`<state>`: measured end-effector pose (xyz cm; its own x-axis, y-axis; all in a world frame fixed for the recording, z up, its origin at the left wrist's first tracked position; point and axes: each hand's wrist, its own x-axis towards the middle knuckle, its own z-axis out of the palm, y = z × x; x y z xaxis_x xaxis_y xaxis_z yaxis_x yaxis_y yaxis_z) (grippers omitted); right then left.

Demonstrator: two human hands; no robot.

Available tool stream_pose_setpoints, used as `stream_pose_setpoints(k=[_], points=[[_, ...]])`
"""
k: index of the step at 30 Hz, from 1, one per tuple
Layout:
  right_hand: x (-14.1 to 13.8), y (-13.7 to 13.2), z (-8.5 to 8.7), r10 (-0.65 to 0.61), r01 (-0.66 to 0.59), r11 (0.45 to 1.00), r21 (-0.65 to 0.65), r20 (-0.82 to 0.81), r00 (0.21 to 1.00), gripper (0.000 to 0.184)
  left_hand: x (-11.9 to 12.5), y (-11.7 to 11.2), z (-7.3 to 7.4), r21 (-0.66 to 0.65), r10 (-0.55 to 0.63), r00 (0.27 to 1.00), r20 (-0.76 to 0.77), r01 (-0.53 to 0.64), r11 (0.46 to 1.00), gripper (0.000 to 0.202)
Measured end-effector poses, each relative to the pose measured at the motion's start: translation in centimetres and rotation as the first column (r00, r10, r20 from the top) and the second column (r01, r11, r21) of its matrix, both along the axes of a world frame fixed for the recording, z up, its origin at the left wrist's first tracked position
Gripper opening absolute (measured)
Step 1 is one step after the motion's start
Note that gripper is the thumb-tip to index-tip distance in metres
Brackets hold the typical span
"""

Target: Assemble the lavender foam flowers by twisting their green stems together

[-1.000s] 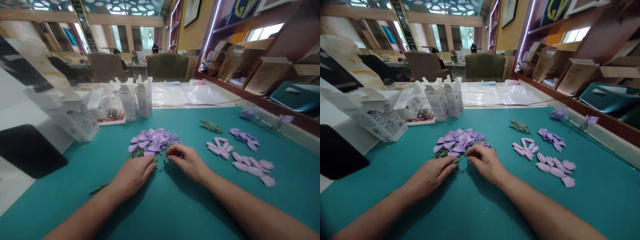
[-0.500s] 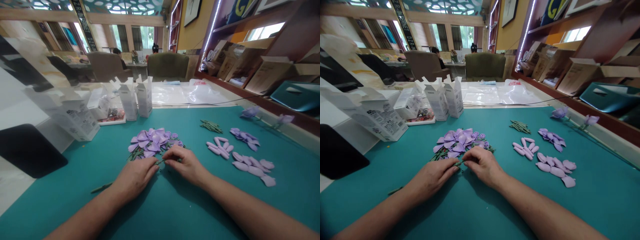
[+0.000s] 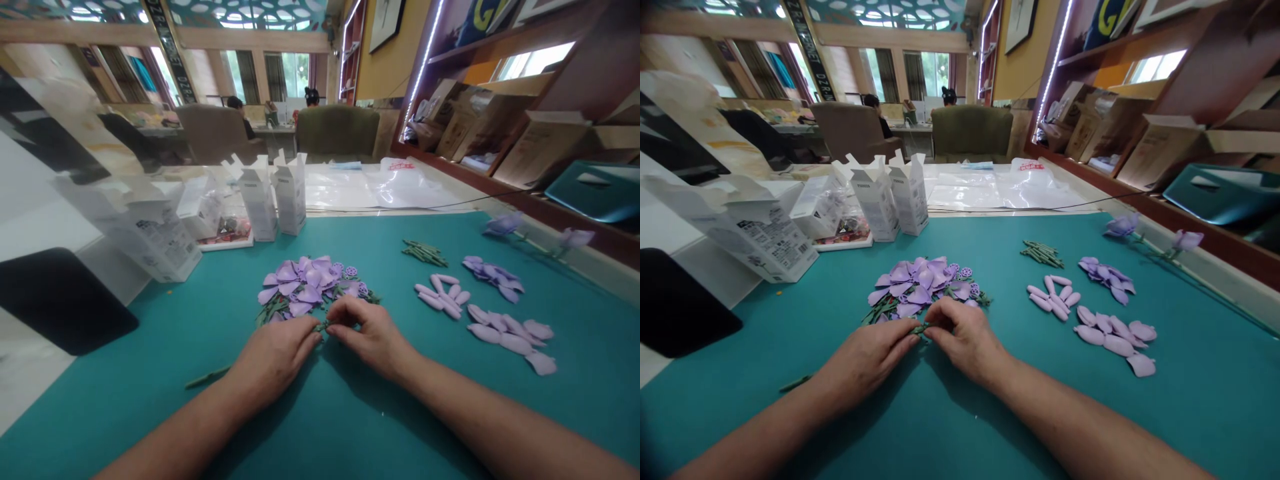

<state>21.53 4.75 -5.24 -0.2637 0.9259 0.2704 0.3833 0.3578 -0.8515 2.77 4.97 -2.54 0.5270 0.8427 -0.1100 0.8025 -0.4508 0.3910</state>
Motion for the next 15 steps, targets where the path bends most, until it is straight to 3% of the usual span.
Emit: stream_pose_setpoints(k=[8, 15], points=[[-0.08, -0.13, 0.4, 0.04, -0.042, 0.998, -0.053, -0.038, 0.998, 0.014, -0.3, 0.05, 0.09, 0.015, 0.026, 1.0, 0.011, -0.026, 1.0, 0.03], [-0.33, -0.17, -0.11, 0.059, -0.06, 0.998, -0.019, -0.04, 0.997, 0.018, -0.46, 0.0, -0.03, 0.02, 0.064, 0.997, 0.029, -0.065, 0.998, 0.028]])
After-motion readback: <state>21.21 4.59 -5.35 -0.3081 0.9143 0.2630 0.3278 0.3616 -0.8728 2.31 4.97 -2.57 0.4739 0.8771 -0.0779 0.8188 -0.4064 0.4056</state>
